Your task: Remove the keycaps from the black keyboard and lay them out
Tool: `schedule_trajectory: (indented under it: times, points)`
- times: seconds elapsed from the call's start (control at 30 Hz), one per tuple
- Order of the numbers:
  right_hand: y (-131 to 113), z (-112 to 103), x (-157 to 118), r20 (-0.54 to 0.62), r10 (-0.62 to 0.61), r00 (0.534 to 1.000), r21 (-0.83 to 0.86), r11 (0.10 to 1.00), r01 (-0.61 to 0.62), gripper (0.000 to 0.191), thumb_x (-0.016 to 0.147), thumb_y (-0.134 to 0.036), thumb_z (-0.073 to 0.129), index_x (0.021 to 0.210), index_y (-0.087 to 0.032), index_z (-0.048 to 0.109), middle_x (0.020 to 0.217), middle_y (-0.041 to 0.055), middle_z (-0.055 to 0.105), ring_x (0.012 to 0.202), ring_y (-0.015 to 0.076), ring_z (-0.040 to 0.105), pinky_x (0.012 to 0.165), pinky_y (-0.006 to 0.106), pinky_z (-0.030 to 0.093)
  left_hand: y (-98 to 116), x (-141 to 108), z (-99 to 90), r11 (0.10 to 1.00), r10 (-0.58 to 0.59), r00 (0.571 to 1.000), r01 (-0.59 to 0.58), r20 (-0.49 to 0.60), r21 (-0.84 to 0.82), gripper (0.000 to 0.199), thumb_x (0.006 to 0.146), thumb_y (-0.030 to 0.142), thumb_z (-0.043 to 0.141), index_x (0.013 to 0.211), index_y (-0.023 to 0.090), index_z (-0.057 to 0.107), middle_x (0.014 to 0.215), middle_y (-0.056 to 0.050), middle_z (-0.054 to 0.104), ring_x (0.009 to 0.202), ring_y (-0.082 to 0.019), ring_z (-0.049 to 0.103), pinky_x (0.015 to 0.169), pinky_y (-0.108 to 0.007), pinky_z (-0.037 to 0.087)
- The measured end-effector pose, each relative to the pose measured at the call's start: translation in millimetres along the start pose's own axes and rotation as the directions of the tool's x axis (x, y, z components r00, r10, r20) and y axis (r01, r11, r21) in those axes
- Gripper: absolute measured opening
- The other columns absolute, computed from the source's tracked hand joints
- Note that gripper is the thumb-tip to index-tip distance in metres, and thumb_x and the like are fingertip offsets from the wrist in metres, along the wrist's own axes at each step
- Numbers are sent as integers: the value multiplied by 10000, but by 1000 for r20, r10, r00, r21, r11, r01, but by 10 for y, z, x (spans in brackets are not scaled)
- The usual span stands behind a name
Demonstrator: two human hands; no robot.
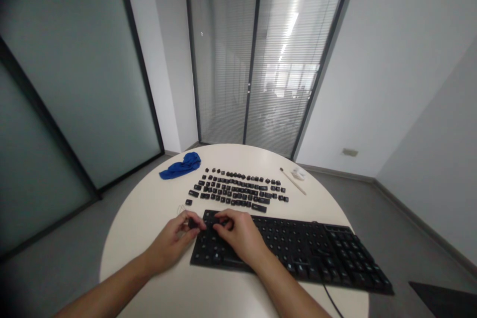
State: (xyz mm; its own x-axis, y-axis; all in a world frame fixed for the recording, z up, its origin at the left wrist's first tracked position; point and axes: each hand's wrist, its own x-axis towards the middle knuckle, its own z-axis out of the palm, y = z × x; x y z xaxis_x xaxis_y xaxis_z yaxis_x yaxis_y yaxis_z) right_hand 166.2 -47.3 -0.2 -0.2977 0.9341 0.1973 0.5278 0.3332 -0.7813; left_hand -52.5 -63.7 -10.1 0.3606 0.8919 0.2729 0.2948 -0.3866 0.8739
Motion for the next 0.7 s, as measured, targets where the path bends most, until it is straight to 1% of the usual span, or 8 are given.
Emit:
schedule_trajectory:
  times: [0.1, 0.2, 0.3, 0.43, 0.53, 0.7]
  points:
    - [-75, 9, 65, 1, -30, 1000, -51, 998, 30, 233, 828, -256, 681, 1055, -218, 723, 818, 10, 728, 663, 143, 631, 657, 249, 468, 1, 13, -27, 1000, -5, 1000, 5, 26, -2, 119, 939, 265, 529, 995, 182, 594, 969, -53, 674, 848, -183, 624, 707, -271, 478]
    - [-133, 46, 170, 11, -44, 999, -149, 988, 45, 209, 835, -247, 667, 1035, -228, 722, 873, 10, 741, 681, 148, 639, 673, 255, 464, -14, 15, -53, 999, 23, 998, -25, 65, 29, 132, 936, 272, 529, 967, 174, 612, 938, -49, 660, 835, -183, 611, 692, -265, 465]
    - [-156, 122, 319, -7, -18, 1000, -246, 969, 15, 167, 828, -269, 668, 985, -239, 718, 899, 3, 749, 755, 164, 668, 715, 262, 466, -25, 4, -73, 995, 51, 995, -58, 90, 78, 117, 918, 257, 552, 960, 175, 624, 905, -40, 659, 803, -178, 602, 678, -261, 457]
    - [-201, 255, 533, -27, 25, 999, -368, 929, -33, 174, 818, -299, 657, 980, -264, 710, 938, -8, 756, 880, 184, 688, 751, 257, 466, -33, -3, -96, 981, 138, 987, -147, 82, 128, 91, 878, 206, 592, 957, 181, 629, 893, -30, 656, 785, -169, 594, 695, -262, 458]
    - [-260, 348, 661, -17, 45, 999, -455, 889, -48, 181, 823, -295, 626, 982, -266, 708, 948, 0, 761, 910, 199, 693, 761, 265, 470, -48, 0, -111, 974, 178, 980, -188, 87, 125, 114, 877, 208, 595, 982, 182, 631, 915, -41, 652, 748, -159, 587, 658, -250, 462]
    - [-316, 460, 783, -33, 69, 997, -515, 854, -76, 210, 831, -303, 597, 1006, -259, 705, 949, 39, 755, 916, 222, 692, 764, 290, 474, -88, -3, -123, 965, 227, 968, -238, 104, 109, 113, 866, 208, 617, 975, 184, 637, 916, -51, 640, 742, -157, 583, 646, -244, 471]
